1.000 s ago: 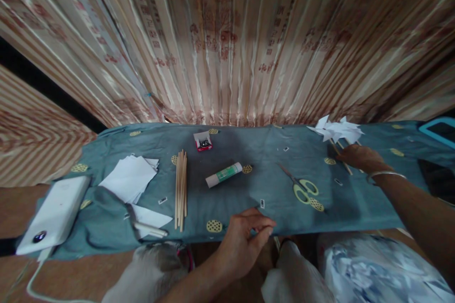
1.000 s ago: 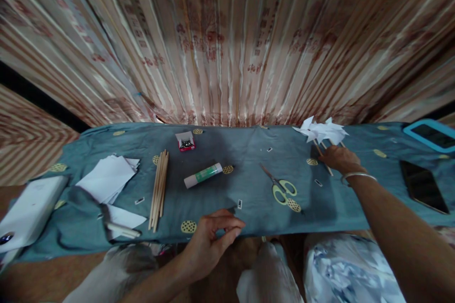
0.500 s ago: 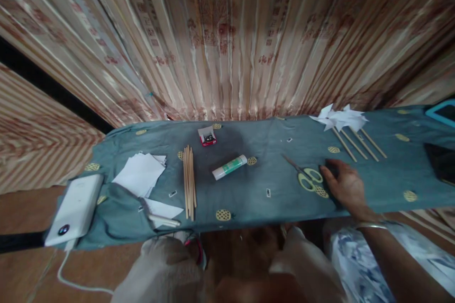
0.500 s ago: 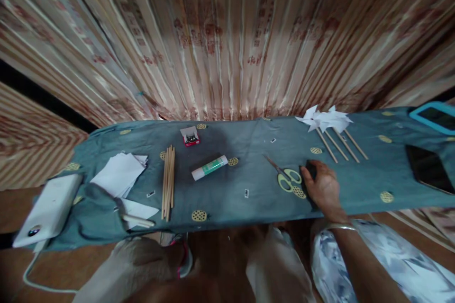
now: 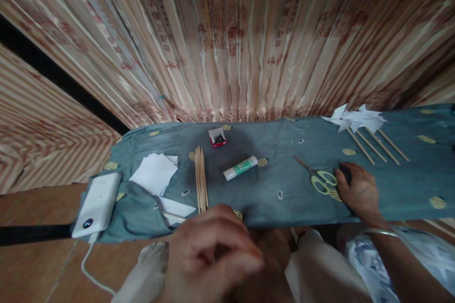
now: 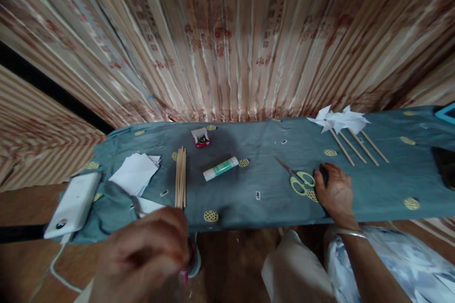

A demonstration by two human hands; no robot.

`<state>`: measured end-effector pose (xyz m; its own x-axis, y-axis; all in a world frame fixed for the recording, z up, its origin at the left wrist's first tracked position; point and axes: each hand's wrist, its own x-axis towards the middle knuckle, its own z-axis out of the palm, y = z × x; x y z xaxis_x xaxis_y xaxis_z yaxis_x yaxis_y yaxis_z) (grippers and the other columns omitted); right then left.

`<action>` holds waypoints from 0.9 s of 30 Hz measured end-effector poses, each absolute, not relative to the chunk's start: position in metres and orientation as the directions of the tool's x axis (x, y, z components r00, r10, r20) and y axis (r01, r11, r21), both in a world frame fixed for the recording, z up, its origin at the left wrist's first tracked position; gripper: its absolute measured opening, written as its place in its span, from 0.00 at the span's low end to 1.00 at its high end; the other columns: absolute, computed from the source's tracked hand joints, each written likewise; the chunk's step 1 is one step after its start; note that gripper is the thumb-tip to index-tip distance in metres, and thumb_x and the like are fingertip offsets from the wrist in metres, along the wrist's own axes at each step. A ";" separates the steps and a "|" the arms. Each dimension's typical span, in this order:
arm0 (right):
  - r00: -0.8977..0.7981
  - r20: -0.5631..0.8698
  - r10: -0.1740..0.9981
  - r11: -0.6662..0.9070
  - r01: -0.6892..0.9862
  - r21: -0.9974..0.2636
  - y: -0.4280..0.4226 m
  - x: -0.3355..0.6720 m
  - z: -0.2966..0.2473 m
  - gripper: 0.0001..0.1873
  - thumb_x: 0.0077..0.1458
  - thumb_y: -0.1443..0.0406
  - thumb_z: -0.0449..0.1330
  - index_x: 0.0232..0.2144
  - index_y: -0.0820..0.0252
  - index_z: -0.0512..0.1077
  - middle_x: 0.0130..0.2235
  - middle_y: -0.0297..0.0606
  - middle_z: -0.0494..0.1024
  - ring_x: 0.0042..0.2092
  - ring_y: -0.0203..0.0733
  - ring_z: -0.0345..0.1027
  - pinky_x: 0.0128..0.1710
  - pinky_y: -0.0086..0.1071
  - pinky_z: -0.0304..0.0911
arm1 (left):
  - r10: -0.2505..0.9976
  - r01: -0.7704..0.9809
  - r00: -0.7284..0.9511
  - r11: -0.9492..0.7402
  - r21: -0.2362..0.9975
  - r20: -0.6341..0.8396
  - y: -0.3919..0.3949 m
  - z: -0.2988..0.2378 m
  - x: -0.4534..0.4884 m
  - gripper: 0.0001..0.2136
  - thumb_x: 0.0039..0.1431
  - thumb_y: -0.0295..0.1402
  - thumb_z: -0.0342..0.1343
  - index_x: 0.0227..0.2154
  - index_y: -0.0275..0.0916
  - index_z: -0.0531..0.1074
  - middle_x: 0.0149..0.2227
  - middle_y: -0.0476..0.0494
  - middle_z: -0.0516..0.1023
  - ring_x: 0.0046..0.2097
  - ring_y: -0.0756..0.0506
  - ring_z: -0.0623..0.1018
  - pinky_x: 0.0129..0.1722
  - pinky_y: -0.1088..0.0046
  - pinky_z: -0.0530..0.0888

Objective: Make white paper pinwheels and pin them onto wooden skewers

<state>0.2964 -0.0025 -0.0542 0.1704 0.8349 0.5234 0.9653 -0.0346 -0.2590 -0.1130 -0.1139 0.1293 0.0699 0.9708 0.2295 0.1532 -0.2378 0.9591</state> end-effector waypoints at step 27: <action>0.183 0.500 0.846 -0.078 0.971 -0.224 -0.003 0.300 -0.051 0.32 0.54 0.47 0.43 0.41 0.67 0.73 0.44 0.58 0.78 0.50 0.63 0.71 0.53 0.51 0.64 | 0.898 0.733 -0.407 0.210 0.647 0.169 -0.019 0.015 -0.278 0.18 0.45 0.44 0.61 0.37 0.38 0.79 0.45 0.38 0.80 0.42 0.40 0.77 0.46 0.61 0.73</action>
